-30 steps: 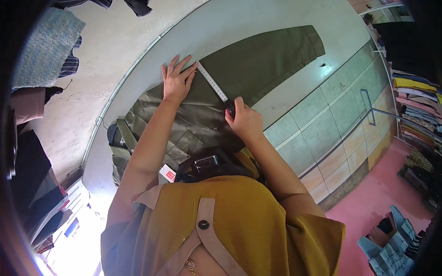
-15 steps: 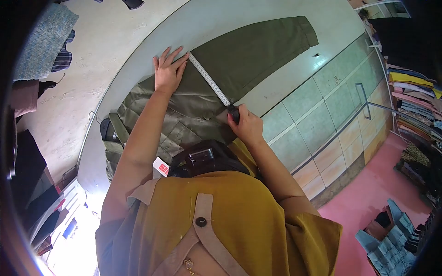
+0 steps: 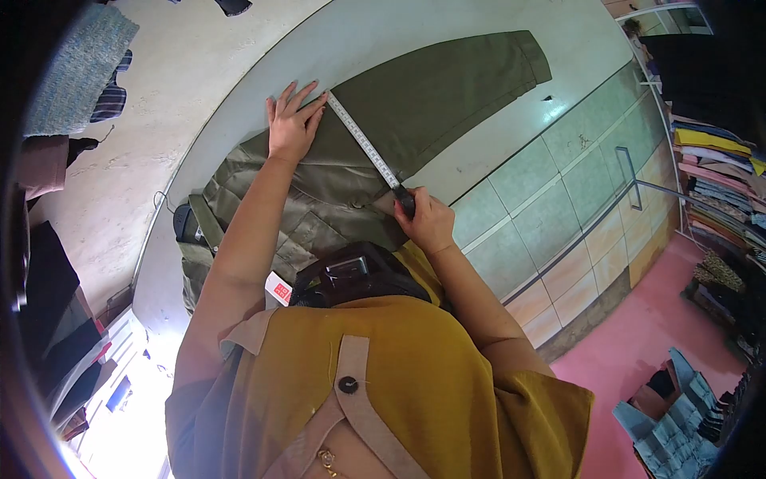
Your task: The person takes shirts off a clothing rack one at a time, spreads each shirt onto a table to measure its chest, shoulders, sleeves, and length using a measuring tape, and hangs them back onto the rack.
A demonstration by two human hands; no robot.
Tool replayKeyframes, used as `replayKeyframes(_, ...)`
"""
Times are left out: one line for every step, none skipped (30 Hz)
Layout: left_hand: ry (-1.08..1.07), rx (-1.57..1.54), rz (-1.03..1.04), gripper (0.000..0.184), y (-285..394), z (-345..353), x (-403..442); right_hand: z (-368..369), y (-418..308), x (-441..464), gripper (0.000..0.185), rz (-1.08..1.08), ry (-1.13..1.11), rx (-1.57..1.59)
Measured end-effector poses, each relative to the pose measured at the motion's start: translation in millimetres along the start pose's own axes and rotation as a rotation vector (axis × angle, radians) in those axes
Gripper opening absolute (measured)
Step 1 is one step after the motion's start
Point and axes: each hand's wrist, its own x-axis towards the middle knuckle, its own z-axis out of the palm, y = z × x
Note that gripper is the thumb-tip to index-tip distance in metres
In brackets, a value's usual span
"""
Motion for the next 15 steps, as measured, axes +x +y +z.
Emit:
replayKeyframes(-0.003,0.002,-0.003,0.029,0.2,-0.1,0.1,-0.4,-0.4,0.5,0.027,-0.001,0.0,0.0)
replayKeyframes(-0.007,0.004,-0.005,0.029,0.3,-0.2,0.2,-1.2,-1.2,1.0,0.027,0.001,-0.001,-0.003)
replayKeyframes(-0.007,0.004,-0.005,0.029,0.5,-0.4,0.1,-1.7,-1.8,1.1,0.026,0.003,-0.001,-0.006)
replayKeyframes(-0.008,0.001,-0.007,0.028,0.5,-0.4,0.0,-1.7,-1.7,0.9,0.026,0.003,0.0,-0.006)
replayKeyframes(-0.009,-0.001,-0.009,0.028,0.7,-0.4,0.2,-1.5,-1.5,0.7,0.026,0.003,-0.002,-0.007)
replayKeyframes(-0.007,0.0,-0.008,0.028,1.0,-0.5,0.5,-1.6,-1.3,0.8,0.026,0.003,-0.003,-0.008)
replayKeyframes(-0.008,-0.004,-0.006,0.029,1.1,-0.6,0.5,-2.2,-1.6,1.3,0.026,0.001,-0.002,-0.008)
replayKeyframes(-0.009,-0.006,-0.005,0.03,0.6,-1.4,0.5,-3.1,-2.5,1.9,0.026,0.017,-0.015,-0.007)
replayKeyframes(-0.004,-0.002,-0.008,0.03,0.2,-2.3,1.7,-3.7,-3.7,2.5,0.026,0.031,-0.028,-0.005)
replayKeyframes(-0.077,-0.026,-0.035,0.034,1.5,-5.3,5.1,-4.5,-3.5,2.8,0.026,0.021,-0.025,-0.002)
replayKeyframes(-0.143,-0.048,-0.066,0.039,2.0,-10.1,7.9,-5.6,-1.7,3.7,0.027,0.085,-0.072,0.014)
replayKeyframes(-0.126,-0.035,-0.079,0.039,1.9,-16.2,9.7,-6.8,0.0,5.2,0.028,0.143,-0.12,0.031)
replayKeyframes(-0.202,-0.146,-0.165,0.044,3.2,-29.5,13.0,-8.9,2.9,7.0,0.028,0.113,-0.118,0.042)
replayKeyframes(-0.271,-0.256,-0.256,0.05,-2.0,-42.8,11.7,-11.1,6.9,8.9,0.028,0.154,-0.12,0.168)
replayKeyframes(-0.241,-0.235,-0.285,0.05,-13.2,-54.1,3.0,-13.5,9.2,11.0,0.028,0.191,-0.132,0.297)
